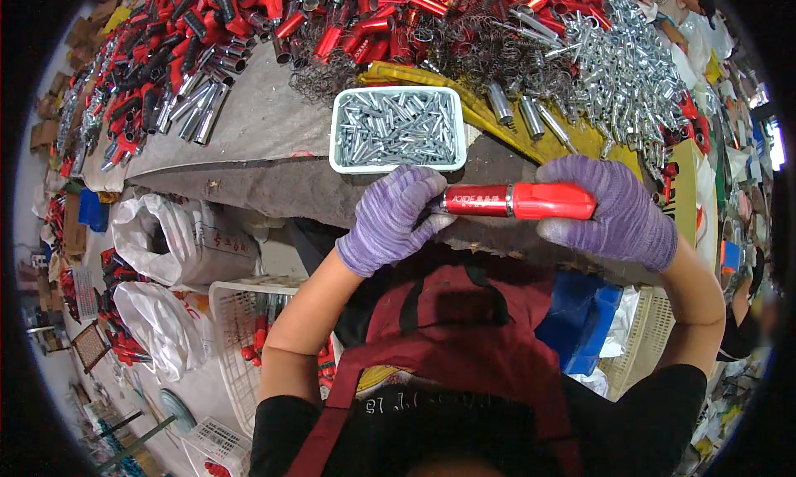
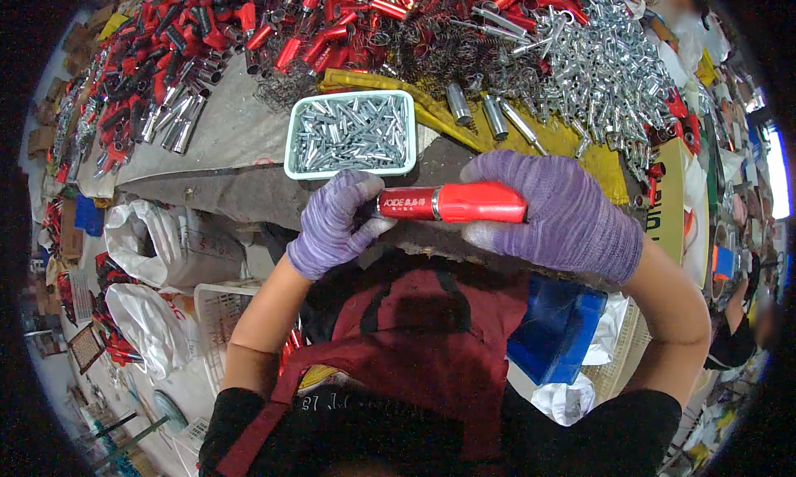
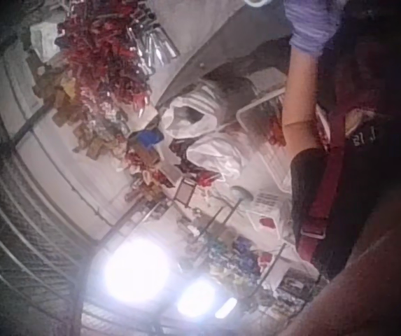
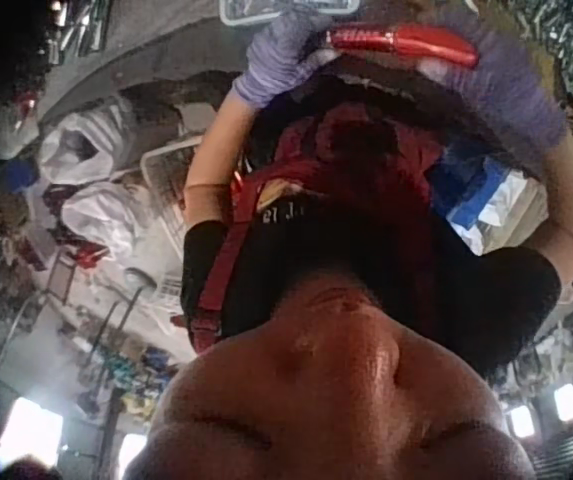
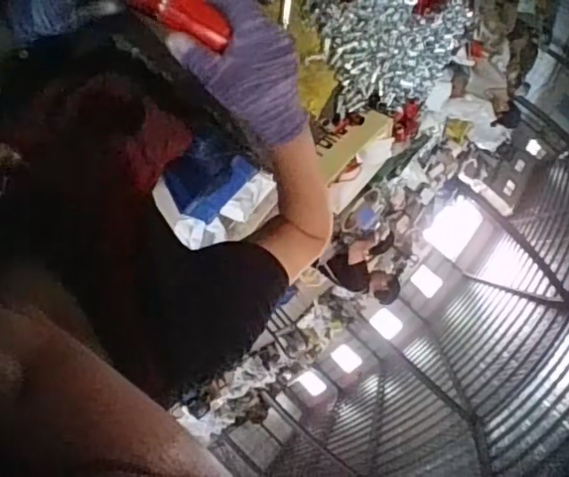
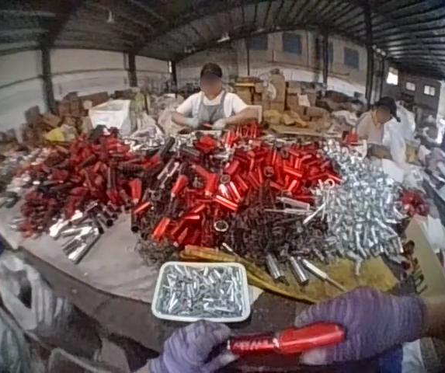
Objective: Assembling metal screwdriver shafts into red plastic handles using a manual press tool.
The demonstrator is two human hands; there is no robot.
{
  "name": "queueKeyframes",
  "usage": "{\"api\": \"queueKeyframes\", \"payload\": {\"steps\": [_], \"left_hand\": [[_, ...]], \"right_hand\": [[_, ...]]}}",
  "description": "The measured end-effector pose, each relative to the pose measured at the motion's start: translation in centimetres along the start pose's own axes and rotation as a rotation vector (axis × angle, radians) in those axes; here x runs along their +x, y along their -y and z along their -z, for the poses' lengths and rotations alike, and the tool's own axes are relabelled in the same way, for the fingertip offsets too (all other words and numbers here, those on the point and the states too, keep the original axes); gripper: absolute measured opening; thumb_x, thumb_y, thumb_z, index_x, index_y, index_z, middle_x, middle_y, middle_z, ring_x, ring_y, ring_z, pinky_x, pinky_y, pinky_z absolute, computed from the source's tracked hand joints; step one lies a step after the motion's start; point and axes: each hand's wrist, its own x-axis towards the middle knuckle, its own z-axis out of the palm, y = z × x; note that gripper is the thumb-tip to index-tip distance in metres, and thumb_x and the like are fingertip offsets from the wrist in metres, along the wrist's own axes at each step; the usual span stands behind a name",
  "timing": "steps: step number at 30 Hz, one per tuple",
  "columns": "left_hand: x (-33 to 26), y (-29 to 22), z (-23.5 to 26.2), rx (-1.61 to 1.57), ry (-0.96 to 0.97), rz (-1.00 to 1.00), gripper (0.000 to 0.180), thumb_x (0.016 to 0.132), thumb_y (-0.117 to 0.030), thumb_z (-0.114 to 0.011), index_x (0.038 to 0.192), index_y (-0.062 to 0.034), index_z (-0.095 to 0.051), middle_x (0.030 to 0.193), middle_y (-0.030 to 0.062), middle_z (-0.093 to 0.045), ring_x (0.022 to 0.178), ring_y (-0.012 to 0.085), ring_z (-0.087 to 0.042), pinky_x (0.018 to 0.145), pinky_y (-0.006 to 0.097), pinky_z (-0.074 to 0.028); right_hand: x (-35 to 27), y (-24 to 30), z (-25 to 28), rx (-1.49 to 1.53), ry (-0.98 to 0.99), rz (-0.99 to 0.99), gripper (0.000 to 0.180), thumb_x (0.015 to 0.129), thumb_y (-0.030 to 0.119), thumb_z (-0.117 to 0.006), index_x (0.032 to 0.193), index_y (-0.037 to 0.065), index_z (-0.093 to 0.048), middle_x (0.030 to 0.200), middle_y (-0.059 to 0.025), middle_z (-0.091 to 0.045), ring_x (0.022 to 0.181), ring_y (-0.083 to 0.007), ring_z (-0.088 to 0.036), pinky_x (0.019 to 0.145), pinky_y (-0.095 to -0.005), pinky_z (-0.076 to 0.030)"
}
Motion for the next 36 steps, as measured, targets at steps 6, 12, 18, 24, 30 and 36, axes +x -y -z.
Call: {"api": "queueKeyframes", "payload": {"steps": [6, 12, 18, 24, 30, 36], "left_hand": [[0.6, 0.4, 0.6, -0.044, 0.133, 0.166, 0.041, 0.067, -0.025, -0.073, 0.1, -0.0083, -0.055, 0.082, 0.0109, -0.058, 0.074, 0.0293, -0.058, 0.064, 0.038, -0.047], [1.7, 1.1, 1.0, 0.117, 0.458, 0.145, 0.037, 0.066, -0.032, -0.071, 0.092, -0.0091, -0.06, 0.075, 0.0109, -0.059, 0.073, 0.0297, -0.06, 0.065, 0.039, -0.046], [0.6, -0.1, 0.3, 0.33, 0.374, 0.132, 0.034, 0.066, -0.031, -0.07, 0.092, -0.0112, -0.058, 0.073, 0.0108, -0.06, 0.07, 0.0296, -0.06, 0.061, 0.041, -0.046], [1.1, 0.9, 1.7, 0.137, 0.455, 0.022, 0.035, 0.066, -0.032, -0.071, 0.089, -0.0103, -0.057, 0.071, 0.0116, -0.058, 0.069, 0.0321, -0.059, 0.06, 0.041, -0.045], [0.1, -0.1, 0.0, 0.334, 0.294, 0.147, 0.032, 0.064, -0.028, -0.07, 0.087, -0.0098, -0.058, 0.071, 0.0106, -0.057, 0.069, 0.0293, -0.059, 0.059, 0.041, -0.046], [-0.6, -0.4, -0.4, 0.236, 0.117, 0.063, 0.036, 0.071, -0.031, -0.068, 0.097, -0.0081, -0.057, 0.078, 0.0097, -0.057, 0.071, 0.0281, -0.059, 0.059, 0.04, -0.046]], "right_hand": [[0.1, 0.0, -0.4, -0.097, -0.019, 0.082, 0.048, 0.07, 0.037, -0.069, 0.106, 0.008, -0.057, 0.093, -0.014, -0.062, 0.085, -0.0313, -0.061, 0.075, -0.0368, -0.049], [0.1, 0.0, -1.3, -0.227, 0.055, 0.124, 0.047, 0.071, 0.037, -0.069, 0.106, 0.009, -0.059, 0.093, -0.0134, -0.062, 0.083, -0.0305, -0.061, 0.074, -0.0369, -0.049], [-1.1, -1.9, -3.2, -0.078, -0.008, 0.14, 0.046, 0.072, 0.039, -0.068, 0.106, 0.01, -0.059, 0.092, -0.0131, -0.062, 0.081, -0.0309, -0.061, 0.073, -0.0372, -0.049], [-0.9, -0.3, -2.6, -0.343, 0.028, 0.361, 0.042, 0.07, 0.034, -0.07, 0.102, 0.01, -0.059, 0.083, -0.0112, -0.061, 0.07, -0.0311, -0.06, 0.063, -0.0392, -0.048], [-0.5, 0.5, -2.0, -0.033, 0.04, 0.031, 0.04, 0.073, 0.035, -0.067, 0.104, 0.011, -0.059, 0.088, -0.0127, -0.062, 0.076, -0.0295, -0.062, 0.07, -0.0352, -0.049], [-0.3, 0.0, -2.3, 0.238, 0.023, -0.202, 0.046, 0.071, 0.035, -0.07, 0.105, 0.007, -0.058, 0.088, -0.0119, -0.064, 0.083, -0.0232, -0.063, 0.076, -0.0319, -0.048]]}}
